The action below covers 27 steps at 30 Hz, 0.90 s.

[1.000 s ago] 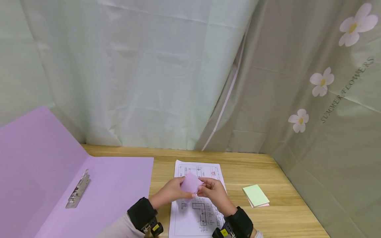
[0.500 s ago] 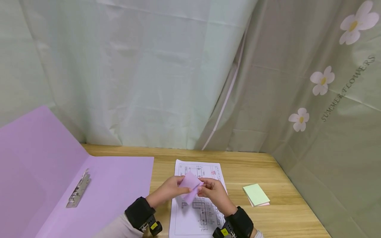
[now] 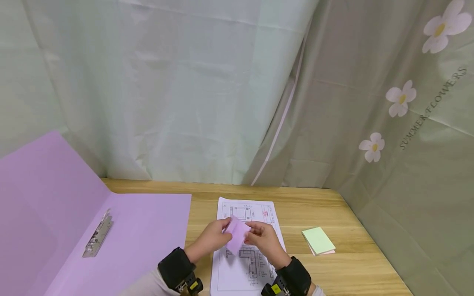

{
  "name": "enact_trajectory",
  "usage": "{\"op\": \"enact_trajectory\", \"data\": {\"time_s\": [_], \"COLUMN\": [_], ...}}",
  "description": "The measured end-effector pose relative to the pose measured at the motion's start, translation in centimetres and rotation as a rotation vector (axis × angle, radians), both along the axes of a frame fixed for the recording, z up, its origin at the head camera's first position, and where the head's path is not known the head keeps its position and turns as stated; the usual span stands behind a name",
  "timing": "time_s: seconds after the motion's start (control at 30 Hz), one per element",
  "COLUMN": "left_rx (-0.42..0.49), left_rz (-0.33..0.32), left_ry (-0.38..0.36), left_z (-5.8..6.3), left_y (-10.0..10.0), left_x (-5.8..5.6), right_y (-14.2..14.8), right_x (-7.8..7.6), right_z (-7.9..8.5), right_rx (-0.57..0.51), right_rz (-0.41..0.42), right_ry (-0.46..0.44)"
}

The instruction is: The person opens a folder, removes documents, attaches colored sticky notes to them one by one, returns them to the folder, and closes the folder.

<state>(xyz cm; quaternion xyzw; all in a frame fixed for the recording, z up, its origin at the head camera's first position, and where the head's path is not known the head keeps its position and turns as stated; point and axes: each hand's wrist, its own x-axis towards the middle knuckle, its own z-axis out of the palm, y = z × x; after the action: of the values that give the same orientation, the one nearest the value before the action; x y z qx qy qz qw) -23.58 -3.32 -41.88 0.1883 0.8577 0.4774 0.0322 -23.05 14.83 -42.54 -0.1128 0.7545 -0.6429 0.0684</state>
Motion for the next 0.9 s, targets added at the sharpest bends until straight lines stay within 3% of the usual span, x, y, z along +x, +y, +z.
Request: {"op": "enact_trajectory", "data": {"time_s": [0.4, 0.53, 0.9], "left_rx": [0.001, 0.021, 0.130], "left_rz": [0.078, 0.095, 0.062], "left_ry": [0.123, 0.125, 0.085], "left_z": [-1.0, -1.1, -0.9], "left_y": [0.2, 0.2, 0.3], "left_x": [0.1, 0.1, 0.1], "right_y": [-1.3, -1.1, -0.3], "right_x": [-0.3, -0.4, -0.6], "right_z": [-0.4, -0.3, -0.5], "right_rx": [-0.001, 0.004, -0.046], "right_rz": [-0.037, -0.053, -0.081], "right_ry": [0.010, 0.005, -0.028]}}
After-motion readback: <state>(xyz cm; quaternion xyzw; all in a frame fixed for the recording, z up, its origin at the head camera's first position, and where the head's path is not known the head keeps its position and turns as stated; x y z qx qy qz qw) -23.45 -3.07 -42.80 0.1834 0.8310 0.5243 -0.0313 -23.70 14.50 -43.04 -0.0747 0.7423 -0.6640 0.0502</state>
